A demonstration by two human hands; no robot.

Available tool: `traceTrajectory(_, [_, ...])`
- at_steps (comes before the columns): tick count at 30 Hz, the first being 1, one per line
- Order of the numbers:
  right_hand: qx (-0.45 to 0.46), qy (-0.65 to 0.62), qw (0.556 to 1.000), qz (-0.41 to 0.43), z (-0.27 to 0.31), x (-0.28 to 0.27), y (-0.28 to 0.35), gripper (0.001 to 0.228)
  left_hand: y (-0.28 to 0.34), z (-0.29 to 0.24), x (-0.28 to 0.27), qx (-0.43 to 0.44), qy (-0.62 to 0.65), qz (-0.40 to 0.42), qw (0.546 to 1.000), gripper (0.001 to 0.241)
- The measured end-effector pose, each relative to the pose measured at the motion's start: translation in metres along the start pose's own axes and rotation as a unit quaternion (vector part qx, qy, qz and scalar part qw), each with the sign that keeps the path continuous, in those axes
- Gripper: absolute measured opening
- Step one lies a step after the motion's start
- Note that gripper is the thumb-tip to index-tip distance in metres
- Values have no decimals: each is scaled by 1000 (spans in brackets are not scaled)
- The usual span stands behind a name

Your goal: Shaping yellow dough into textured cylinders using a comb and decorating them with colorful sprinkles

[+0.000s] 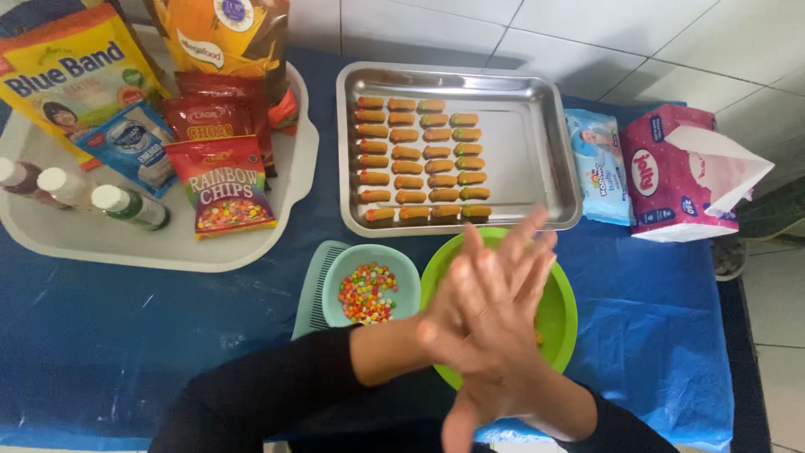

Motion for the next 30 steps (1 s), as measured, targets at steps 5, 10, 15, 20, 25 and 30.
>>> traceTrajectory(5, [42, 17, 999, -29, 0, -6, -2, 119, 18, -5, 42, -14, -129, -14, 991, 86])
traceTrajectory(10, [5, -55, 996, 71, 33, 5, 24, 86, 9, -6, 12, -16, -80, -67, 994, 86])
traceTrajectory(15, [136, 45, 989, -32, 0, -13, -10, 124, 15, -2, 31, 3, -76, -25, 997, 87])
traceTrajectory(20, [88, 60, 993, 45, 22, 1, -12, 122, 18, -6, 18, -69, 70, -51, 994, 86])
traceTrajectory(25, [200, 30, 979, 34, -6, -25, -33, 111, 14, 25, 60, -128, -32, -179, 975, 111])
traceTrajectory(30, [168, -16, 985, 24, -2, -23, -38, 104, 20, 30, 81, 525, -1, 121, 843, 116])
Point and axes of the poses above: each hand's wrist, its own y-axis away from the middle knuckle, its own x-axis out of the palm, z = x × y, the point moved 4 cm from there along -y, towards the middle knuckle, and after that the axes turned 7 degrees about -z, right-handed, at the moved point
